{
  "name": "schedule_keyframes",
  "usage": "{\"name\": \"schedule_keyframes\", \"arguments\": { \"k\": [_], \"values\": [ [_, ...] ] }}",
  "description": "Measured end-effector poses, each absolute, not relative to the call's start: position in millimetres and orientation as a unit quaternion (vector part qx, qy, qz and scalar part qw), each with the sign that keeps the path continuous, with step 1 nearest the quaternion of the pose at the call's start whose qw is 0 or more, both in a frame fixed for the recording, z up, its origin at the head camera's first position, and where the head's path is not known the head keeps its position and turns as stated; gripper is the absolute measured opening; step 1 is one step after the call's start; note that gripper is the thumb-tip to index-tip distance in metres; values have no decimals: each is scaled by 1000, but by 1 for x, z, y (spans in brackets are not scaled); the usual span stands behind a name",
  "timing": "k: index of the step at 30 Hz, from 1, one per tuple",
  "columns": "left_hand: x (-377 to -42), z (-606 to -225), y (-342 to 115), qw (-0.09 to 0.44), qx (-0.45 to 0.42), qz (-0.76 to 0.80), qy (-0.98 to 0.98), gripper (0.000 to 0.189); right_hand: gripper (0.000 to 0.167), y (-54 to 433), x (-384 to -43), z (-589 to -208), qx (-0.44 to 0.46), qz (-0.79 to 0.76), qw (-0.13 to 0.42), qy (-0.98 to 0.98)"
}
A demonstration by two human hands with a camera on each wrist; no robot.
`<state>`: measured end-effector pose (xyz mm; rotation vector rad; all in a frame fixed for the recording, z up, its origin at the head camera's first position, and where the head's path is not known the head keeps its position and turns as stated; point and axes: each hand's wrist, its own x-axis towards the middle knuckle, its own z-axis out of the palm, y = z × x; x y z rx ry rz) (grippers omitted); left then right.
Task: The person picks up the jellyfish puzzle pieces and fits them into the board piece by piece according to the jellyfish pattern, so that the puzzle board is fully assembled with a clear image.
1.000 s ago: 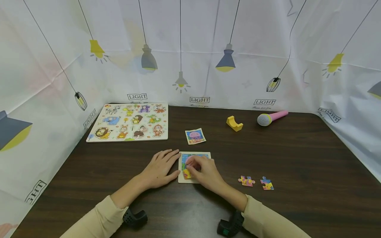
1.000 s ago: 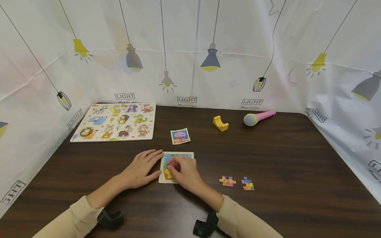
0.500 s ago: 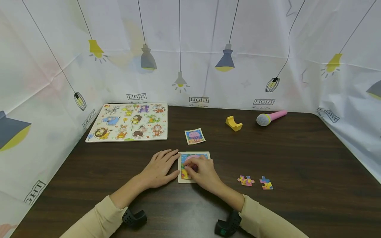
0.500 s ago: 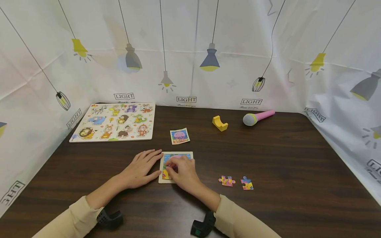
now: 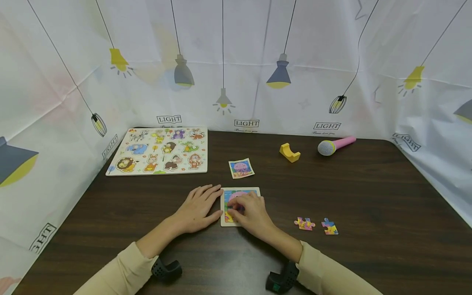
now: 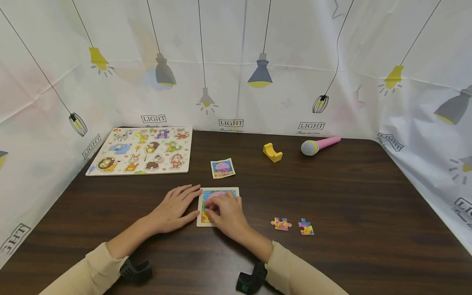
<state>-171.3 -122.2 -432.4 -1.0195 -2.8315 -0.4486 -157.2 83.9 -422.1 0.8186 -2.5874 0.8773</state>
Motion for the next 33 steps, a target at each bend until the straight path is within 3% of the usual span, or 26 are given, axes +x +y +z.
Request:
{"name": "schedule_keyframes", "arguments": {
  "k": [33],
  "values": [
    [-172, -433, -122, 48, -335, -151, -929, 62, 13, 86, -156, -424, 280, 285, 135, -907]
  ]
}}
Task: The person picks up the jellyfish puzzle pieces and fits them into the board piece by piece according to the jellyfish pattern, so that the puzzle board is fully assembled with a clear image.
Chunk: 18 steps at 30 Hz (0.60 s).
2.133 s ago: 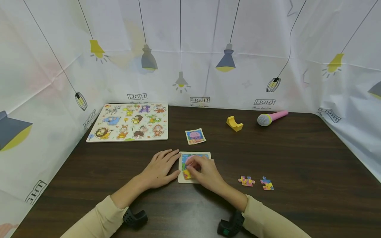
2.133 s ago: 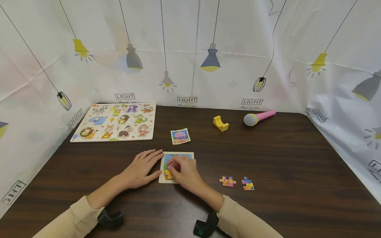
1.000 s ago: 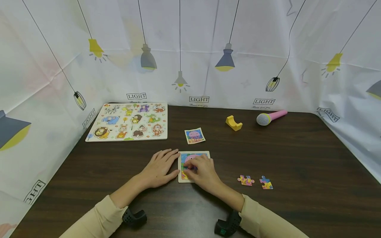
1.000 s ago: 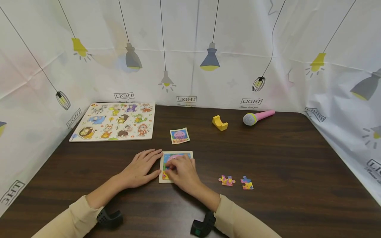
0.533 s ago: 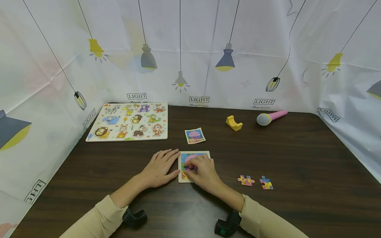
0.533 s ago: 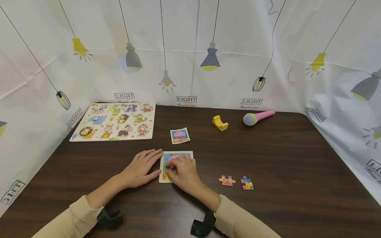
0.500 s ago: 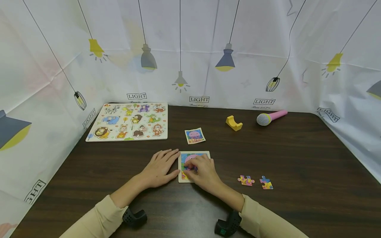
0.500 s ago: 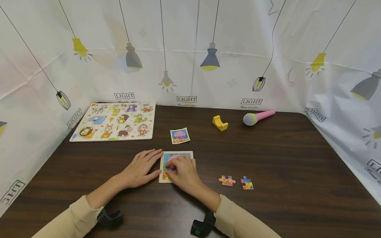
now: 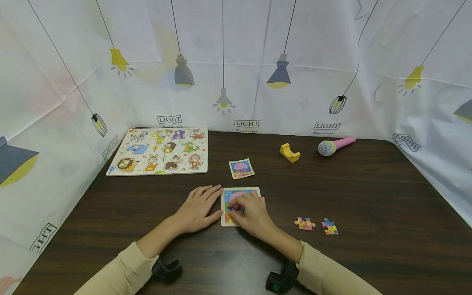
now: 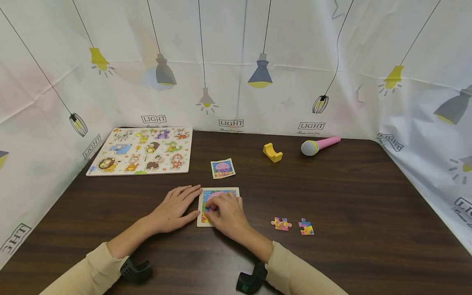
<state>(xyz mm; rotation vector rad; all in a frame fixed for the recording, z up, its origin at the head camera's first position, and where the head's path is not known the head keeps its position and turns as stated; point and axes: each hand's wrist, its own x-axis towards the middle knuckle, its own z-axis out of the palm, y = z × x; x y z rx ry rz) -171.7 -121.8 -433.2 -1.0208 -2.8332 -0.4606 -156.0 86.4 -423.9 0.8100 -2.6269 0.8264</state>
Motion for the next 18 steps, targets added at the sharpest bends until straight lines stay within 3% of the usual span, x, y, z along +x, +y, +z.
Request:
{"name": "schedule_keyframes", "arguments": {
  "k": [18],
  "values": [
    [-172, -435, -122, 45, -333, -144, -931, 64, 20, 88, -153, -422, 286, 277, 133, -908]
  ]
}}
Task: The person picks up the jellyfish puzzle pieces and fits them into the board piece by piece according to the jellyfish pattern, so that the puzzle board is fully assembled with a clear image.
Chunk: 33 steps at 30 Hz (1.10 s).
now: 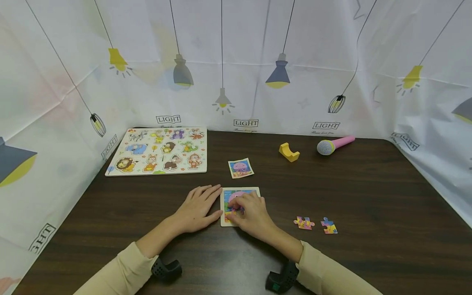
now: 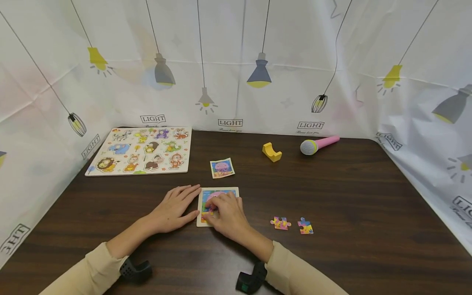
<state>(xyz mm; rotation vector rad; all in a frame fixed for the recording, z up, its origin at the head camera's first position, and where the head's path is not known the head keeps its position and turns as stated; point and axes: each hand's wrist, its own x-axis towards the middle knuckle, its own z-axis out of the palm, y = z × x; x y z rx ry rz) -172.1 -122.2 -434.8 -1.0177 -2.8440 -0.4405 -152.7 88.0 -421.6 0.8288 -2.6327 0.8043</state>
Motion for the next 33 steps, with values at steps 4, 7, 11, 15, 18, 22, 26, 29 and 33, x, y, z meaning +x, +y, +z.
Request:
{"name": "schedule_keyframes", "arguments": {
  "k": [4, 7, 11, 15, 18, 22, 26, 29, 33],
  "values": [
    [-172, -435, -122, 41, -332, -147, -931, 65, 24, 89, -151, -420, 291, 275, 124, -908],
    [-172, -434, -122, 41, -332, -147, -931, 65, 26, 89, -150, -419, 296, 273, 124, -907],
    [-172, -433, -122, 45, -334, -149, -930, 64, 27, 89, -150, -418, 300, 269, 130, -906],
    [-172, -432, -121, 46, -334, -150, -929, 64, 29, 90, -150, -415, 301, 267, 133, -906],
    [-172, -432, -121, 45, -333, -147, -930, 65, 30, 93, -149, -413, 298, 267, 133, -907],
    [-172, -433, -122, 41, -331, -143, -932, 65, 27, 98, -148, -411, 292, 277, 124, -907],
    [-172, -434, -122, 39, -331, -140, -933, 64, 25, 106, -147, -408, 280, 285, 114, -910],
    [-171, -433, -122, 37, -330, -142, -932, 64, 25, 113, -146, -406, 271, 285, 115, -912],
    [-171, -433, -122, 37, -330, -147, -932, 64, 25, 122, -145, -404, 267, 288, 122, -911]
  ]
}}
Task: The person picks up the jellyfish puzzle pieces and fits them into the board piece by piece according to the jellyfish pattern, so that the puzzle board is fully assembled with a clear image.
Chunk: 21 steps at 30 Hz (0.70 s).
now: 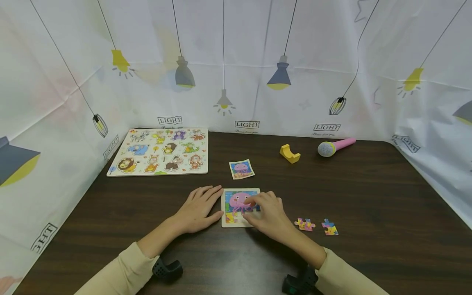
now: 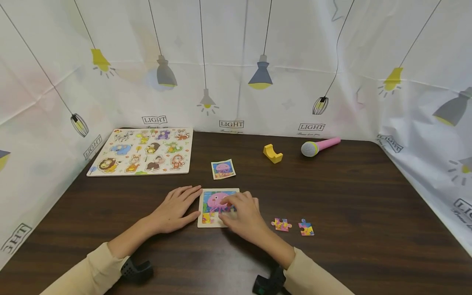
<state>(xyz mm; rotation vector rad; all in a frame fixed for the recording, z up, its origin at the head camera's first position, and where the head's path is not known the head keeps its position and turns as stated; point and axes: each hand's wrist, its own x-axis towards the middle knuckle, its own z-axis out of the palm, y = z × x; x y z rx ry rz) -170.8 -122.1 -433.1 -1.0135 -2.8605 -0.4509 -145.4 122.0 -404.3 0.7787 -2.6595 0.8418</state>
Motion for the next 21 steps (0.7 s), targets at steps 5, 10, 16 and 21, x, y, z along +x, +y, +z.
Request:
{"name": "schedule_keyframes", "arguments": {
  "k": [5, 10, 16, 21],
  "values": [
    [-172, -434, -122, 40, -332, -139, -932, 64, 28, 132, -143, -404, 279, 292, 138, -904],
    [-172, -434, -122, 43, -335, -140, -931, 64, 29, 140, -141, -404, 282, 286, 150, -903],
    [-172, -434, -122, 42, -337, -141, -930, 64, 31, 157, -139, -402, 264, 277, 137, -914],
    [-172, -434, -122, 45, -335, -143, -930, 64, 32, 175, -138, -403, 263, 269, 121, -919]
  ]
}}
